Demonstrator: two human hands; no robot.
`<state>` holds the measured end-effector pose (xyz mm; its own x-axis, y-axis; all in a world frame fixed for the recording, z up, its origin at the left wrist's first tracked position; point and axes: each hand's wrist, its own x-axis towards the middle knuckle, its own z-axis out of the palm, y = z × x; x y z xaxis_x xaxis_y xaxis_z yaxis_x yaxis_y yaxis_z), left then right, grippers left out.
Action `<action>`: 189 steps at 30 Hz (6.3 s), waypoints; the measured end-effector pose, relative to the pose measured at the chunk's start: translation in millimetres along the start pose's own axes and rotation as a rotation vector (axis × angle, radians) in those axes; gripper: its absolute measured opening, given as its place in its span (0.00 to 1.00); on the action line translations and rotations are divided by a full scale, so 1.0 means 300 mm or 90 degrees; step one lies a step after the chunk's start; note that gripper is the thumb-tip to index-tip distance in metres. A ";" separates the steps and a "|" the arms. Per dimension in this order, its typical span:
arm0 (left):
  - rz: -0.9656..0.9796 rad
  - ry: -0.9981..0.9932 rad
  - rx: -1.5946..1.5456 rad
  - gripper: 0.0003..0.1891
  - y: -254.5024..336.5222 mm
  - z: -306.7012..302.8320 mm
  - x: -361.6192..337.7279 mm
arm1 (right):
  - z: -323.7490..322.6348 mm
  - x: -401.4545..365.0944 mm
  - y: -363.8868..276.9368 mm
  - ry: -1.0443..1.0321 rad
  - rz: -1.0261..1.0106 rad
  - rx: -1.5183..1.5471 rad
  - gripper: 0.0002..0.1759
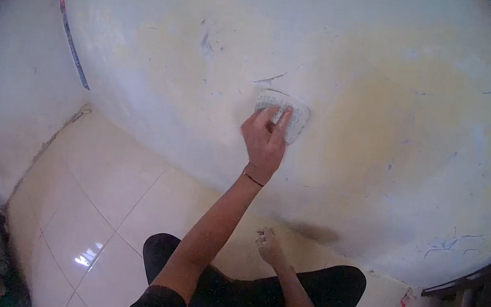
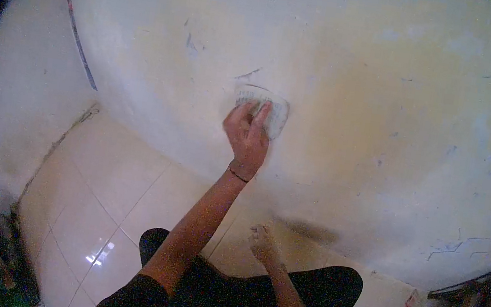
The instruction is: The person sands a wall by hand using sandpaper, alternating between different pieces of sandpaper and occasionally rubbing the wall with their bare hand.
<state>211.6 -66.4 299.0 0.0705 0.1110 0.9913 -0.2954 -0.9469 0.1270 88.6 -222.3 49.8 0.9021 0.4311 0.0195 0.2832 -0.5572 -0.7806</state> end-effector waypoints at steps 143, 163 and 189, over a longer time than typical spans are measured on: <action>0.022 -0.326 -0.036 0.36 0.082 -0.042 -0.060 | 0.067 0.042 0.070 -0.038 0.035 -0.133 0.17; 0.043 -0.372 -0.050 0.39 0.279 -0.002 -0.119 | 0.003 0.025 0.005 -0.091 0.020 -0.111 0.17; 0.125 -0.268 -0.032 0.39 0.527 0.032 0.373 | 0.020 0.043 0.034 -0.098 -0.011 -0.012 0.13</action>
<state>181.9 -206.7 429.6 0.3857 -0.2102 0.8983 -0.3868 -0.9208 -0.0494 101.2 -218.0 38.2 0.8368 0.5438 -0.0636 0.3058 -0.5606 -0.7696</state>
